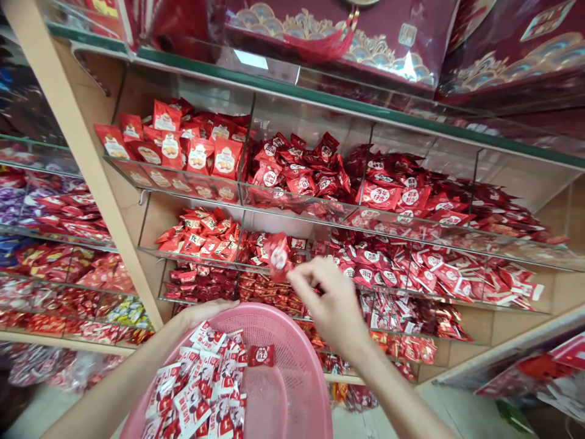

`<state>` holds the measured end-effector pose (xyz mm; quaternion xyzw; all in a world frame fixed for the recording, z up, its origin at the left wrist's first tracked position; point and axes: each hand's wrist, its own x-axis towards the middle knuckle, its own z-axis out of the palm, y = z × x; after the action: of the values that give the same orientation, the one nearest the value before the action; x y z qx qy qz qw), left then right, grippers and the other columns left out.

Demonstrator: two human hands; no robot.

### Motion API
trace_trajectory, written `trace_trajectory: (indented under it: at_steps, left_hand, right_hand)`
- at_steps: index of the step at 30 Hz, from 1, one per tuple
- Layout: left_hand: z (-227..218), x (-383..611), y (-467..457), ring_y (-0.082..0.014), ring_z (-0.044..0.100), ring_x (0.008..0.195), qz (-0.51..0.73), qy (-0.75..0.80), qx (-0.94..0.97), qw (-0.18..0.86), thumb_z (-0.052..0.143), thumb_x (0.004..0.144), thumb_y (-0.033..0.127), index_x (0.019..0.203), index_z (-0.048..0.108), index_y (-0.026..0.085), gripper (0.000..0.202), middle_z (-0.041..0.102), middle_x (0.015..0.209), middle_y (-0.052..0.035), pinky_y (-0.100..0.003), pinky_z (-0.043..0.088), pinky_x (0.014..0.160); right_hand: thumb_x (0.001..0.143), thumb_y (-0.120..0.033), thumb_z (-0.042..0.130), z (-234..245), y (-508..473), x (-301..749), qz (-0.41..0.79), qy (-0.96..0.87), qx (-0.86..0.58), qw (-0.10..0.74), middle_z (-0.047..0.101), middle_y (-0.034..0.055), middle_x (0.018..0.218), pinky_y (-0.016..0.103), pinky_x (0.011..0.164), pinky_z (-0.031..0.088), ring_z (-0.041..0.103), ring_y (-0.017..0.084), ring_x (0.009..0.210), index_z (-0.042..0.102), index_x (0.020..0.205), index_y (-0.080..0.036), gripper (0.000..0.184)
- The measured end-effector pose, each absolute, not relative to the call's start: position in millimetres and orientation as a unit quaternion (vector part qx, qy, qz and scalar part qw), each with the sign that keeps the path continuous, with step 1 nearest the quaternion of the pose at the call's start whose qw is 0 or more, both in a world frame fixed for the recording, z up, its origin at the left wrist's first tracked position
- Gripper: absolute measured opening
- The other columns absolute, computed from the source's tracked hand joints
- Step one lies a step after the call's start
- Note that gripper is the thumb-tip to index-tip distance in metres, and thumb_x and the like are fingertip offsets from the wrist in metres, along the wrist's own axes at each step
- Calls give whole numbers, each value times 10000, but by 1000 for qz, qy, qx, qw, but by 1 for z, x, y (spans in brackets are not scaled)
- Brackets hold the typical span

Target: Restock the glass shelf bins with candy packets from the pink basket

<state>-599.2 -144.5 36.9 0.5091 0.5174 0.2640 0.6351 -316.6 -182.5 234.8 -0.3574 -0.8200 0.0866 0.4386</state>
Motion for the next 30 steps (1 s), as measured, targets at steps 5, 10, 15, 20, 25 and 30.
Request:
trace_trajectory:
  at_steps: [5, 10, 15, 20, 25, 30]
  left_hand:
    - [31, -601, -143, -248, 616, 845, 273, 483, 505, 660, 592, 663, 663, 916, 717, 189, 552, 724, 933, -77, -338, 476, 788]
    - [37, -598, -147, -248, 619, 837, 274, 508, 510, 638, 585, 674, 648, 906, 728, 202, 523, 732, 882, -50, -331, 470, 782]
    - [44, -596, -152, -260, 622, 898, 277, 519, 512, 625, 591, 684, 620, 959, 720, 197, 520, 730, 916, -57, -333, 462, 819]
    - [39, -601, -152, -271, 613, 933, 285, 512, 521, 621, 574, 694, 630, 949, 720, 187, 532, 724, 963, -67, -339, 446, 858]
    - [34, -606, -149, -268, 603, 956, 288, 519, 541, 596, 577, 691, 635, 944, 720, 195, 527, 723, 977, -55, -330, 428, 884]
    - [31, -605, -149, -269, 618, 915, 287, 514, 528, 612, 570, 698, 634, 983, 707, 157, 572, 714, 998, -87, -330, 458, 840]
  right_hand:
    - [856, -269, 513, 135, -188, -330, 199, -866, -390, 239, 553, -9, 625, 275, 642, 360, 493, 144, 639, 556, 632, -207, 237]
    - [858, -200, 507, 70, -178, -332, 95, -934, -320, 130, 613, 16, 731, 299, 726, 384, 533, 168, 728, 582, 688, -211, 187]
    - [848, -94, 494, 43, -173, -338, -141, -958, -248, 12, 629, 52, 820, 348, 762, 416, 536, 211, 856, 607, 816, -166, 138]
    - [843, -97, 520, 33, -179, -352, -165, -961, -220, -11, 644, 47, 858, 345, 818, 425, 542, 194, 887, 625, 854, -157, 121]
    - [839, -96, 528, 20, -188, -363, -149, -961, -232, -33, 663, 57, 927, 363, 907, 402, 539, 199, 972, 646, 923, -148, 154]
    - [837, -76, 518, 17, -196, -375, -107, -964, -242, -34, 671, 86, 870, 375, 852, 422, 556, 211, 896, 667, 871, -118, 159]
